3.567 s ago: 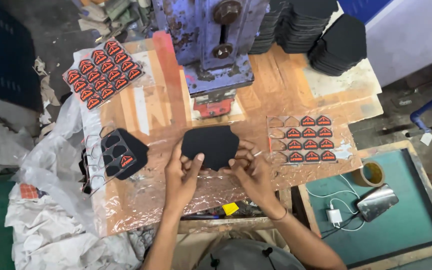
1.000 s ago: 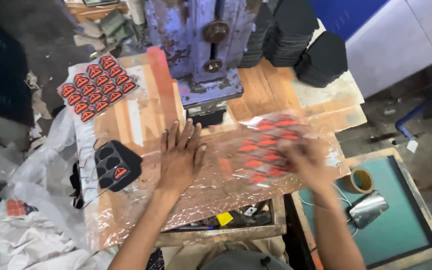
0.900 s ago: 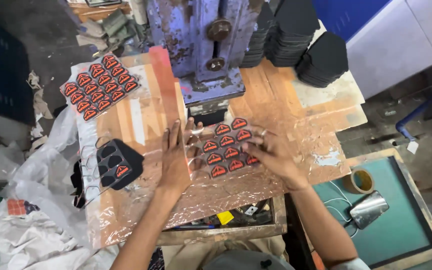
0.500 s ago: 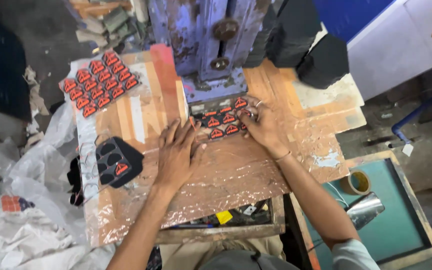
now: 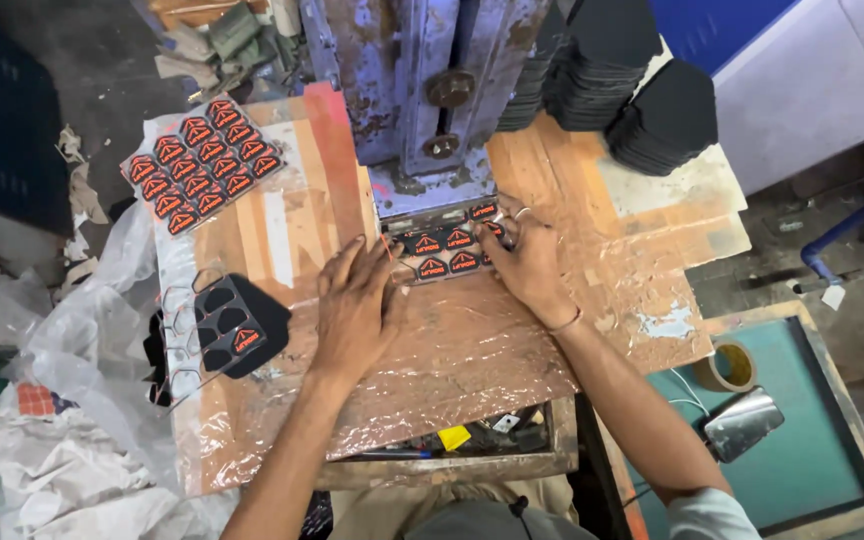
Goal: Using a heat press machine to attach decorative labels onto black fabric components.
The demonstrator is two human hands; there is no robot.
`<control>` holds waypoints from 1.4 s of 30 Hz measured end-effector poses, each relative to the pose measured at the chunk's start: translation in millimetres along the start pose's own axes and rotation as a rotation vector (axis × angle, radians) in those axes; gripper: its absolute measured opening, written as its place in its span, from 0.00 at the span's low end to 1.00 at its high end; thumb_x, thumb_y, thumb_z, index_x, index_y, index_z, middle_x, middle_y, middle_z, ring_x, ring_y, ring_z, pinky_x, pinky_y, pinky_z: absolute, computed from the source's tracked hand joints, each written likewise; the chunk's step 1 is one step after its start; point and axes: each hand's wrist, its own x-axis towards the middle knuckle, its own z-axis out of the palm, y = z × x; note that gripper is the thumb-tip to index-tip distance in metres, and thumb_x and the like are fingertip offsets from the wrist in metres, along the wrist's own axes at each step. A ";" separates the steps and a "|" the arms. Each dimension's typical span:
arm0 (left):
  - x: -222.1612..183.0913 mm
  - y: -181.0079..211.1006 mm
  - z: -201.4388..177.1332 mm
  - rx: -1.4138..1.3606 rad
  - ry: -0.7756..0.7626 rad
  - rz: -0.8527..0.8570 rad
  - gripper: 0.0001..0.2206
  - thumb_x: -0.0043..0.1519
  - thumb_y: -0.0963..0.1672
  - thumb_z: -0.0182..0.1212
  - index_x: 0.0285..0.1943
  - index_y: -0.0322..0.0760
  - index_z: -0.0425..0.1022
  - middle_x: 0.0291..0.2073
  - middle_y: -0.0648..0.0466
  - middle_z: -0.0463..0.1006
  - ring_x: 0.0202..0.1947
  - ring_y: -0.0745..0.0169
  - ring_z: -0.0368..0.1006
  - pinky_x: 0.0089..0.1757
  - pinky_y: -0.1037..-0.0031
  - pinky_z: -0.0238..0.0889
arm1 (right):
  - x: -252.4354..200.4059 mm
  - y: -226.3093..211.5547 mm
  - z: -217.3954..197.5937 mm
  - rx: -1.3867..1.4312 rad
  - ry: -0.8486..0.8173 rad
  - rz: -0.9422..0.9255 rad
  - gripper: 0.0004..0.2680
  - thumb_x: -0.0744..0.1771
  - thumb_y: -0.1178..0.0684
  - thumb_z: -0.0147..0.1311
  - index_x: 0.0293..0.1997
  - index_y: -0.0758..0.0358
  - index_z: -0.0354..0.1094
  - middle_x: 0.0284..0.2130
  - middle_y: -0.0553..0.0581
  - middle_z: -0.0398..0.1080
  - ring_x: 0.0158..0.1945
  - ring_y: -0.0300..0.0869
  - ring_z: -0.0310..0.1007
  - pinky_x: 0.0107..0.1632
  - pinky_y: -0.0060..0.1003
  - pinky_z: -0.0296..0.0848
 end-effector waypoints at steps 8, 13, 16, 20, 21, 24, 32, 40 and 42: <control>0.7 1.0 -1.0 0.015 -0.022 -0.011 0.23 0.63 0.46 0.59 0.68 0.34 0.70 0.66 0.45 0.71 0.71 0.41 0.57 0.66 0.50 0.45 | 2.5 7.0 -0.3 0.081 -0.034 -0.062 0.16 0.68 0.61 0.56 0.65 0.69 0.64 0.33 0.50 0.79 0.19 0.26 0.65 0.20 0.26 0.63; 0.5 1.4 -0.4 0.018 -0.016 -0.011 0.23 0.64 0.46 0.58 0.68 0.33 0.70 0.67 0.46 0.70 0.71 0.41 0.57 0.66 0.50 0.45 | 2.3 4.0 -0.9 0.104 -0.035 -0.054 0.16 0.68 0.61 0.56 0.65 0.69 0.64 0.32 0.50 0.79 0.19 0.27 0.63 0.20 0.26 0.63; 1.6 2.0 -5.5 0.018 -0.028 -0.011 0.23 0.64 0.46 0.58 0.68 0.34 0.70 0.67 0.46 0.70 0.71 0.43 0.56 0.66 0.50 0.45 | 1.8 2.1 -2.8 0.095 -0.027 0.046 0.17 0.67 0.60 0.57 0.64 0.69 0.63 0.32 0.49 0.79 0.18 0.27 0.64 0.19 0.27 0.64; -2.8 -8.2 -36.0 0.029 0.000 0.058 0.22 0.63 0.46 0.62 0.66 0.34 0.72 0.63 0.44 0.74 0.66 0.41 0.64 0.63 0.53 0.55 | -18.2 -5.1 -26.4 0.083 -0.145 -0.035 0.20 0.68 0.59 0.57 0.69 0.68 0.59 0.25 0.50 0.75 0.21 0.29 0.68 0.23 0.27 0.69; 0.1 -15.9 -48.8 0.025 0.015 0.091 0.22 0.63 0.46 0.64 0.65 0.35 0.74 0.60 0.44 0.76 0.62 0.41 0.70 0.61 0.56 0.61 | -22.6 -11.8 -35.9 0.053 -0.215 -0.041 0.23 0.68 0.58 0.57 0.73 0.67 0.54 0.22 0.50 0.73 0.22 0.29 0.69 0.24 0.27 0.70; -20.4 -75.5 -105.0 0.089 0.053 -0.272 0.16 0.62 0.45 0.68 0.57 0.37 0.78 0.56 0.43 0.79 0.55 0.41 0.75 0.56 0.57 0.68 | -53.2 21.4 -49.3 0.009 -0.095 -0.055 0.18 0.67 0.58 0.58 0.65 0.67 0.63 0.22 0.49 0.73 0.21 0.30 0.70 0.24 0.28 0.68; -59.3 -49.4 -88.7 -0.057 0.028 -0.469 0.14 0.56 0.47 0.74 0.46 0.38 0.80 0.24 0.48 0.78 0.21 0.56 0.74 0.29 0.66 0.66 | -104.9 2.1 -23.5 -0.104 -0.070 -0.120 0.09 0.65 0.57 0.63 0.49 0.65 0.77 0.28 0.53 0.77 0.24 0.34 0.71 0.27 0.30 0.68; -33.4 -7.3 -80.5 -0.230 0.125 -0.235 0.09 0.59 0.43 0.70 0.37 0.33 0.74 0.31 0.47 0.72 0.30 0.57 0.69 0.32 0.66 0.63 | -80.9 -47.6 58.1 -0.129 -0.292 -0.580 0.14 0.66 0.55 0.62 0.57 0.66 0.72 0.51 0.61 0.73 0.48 0.54 0.75 0.49 0.43 0.75; -34.1 -19.8 -85.0 -0.536 -0.267 -0.422 0.09 0.63 0.46 0.66 0.40 0.36 0.73 0.28 0.52 0.77 0.29 0.64 0.70 0.33 0.69 0.66 | -75.3 -45.0 67.4 -0.272 -0.399 -0.462 0.11 0.64 0.50 0.64 0.49 0.57 0.77 0.41 0.57 0.73 0.46 0.52 0.74 0.46 0.45 0.73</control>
